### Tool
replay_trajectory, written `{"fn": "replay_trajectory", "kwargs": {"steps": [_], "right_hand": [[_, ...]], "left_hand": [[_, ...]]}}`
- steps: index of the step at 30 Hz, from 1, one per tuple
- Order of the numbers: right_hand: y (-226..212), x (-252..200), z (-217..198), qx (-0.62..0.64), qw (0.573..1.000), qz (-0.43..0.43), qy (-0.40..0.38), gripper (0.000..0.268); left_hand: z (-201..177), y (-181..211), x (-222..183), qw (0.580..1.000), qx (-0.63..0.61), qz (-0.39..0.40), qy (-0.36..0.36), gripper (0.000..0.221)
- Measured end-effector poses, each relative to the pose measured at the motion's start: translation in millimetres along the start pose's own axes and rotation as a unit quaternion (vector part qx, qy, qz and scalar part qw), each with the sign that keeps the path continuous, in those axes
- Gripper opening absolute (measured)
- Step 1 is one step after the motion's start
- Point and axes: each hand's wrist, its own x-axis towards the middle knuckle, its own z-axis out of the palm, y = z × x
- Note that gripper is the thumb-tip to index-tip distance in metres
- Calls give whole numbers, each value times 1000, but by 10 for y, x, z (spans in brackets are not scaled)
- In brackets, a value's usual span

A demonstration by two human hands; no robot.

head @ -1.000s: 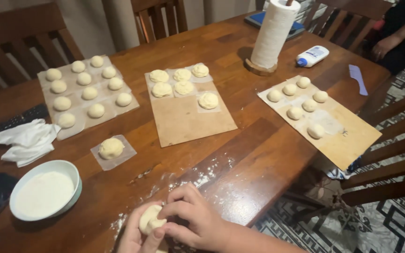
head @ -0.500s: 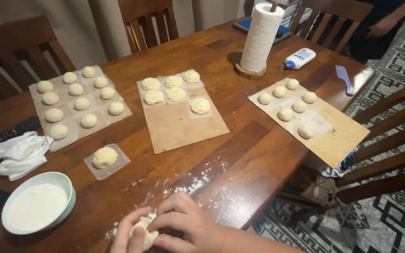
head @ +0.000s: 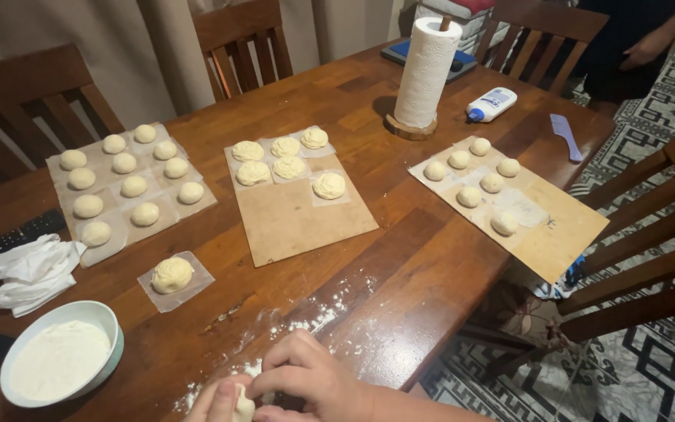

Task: Shaping small portions of dough into balls and placing them on parchment paper

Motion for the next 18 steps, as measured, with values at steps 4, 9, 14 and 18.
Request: {"fn": "replay_trajectory", "kwargs": {"steps": [4, 9, 14, 18], "right_hand": [[-20, 37, 28, -19, 999, -20, 25, 25], [-80, 99, -25, -9, 1000, 16, -4, 25], [-86, 99, 43, -16, 999, 28, -14, 25], [-20, 48, 93, -35, 998, 37, -43, 25]], "left_hand": [[-73, -426, 251, 992, 105, 13, -64, 56], [-114, 185, 49, 986, 23, 163, -32, 32], [-214, 612, -56, 948, -211, -226, -81, 45], [-292, 554, -36, 973, -117, 53, -192, 37]]}}
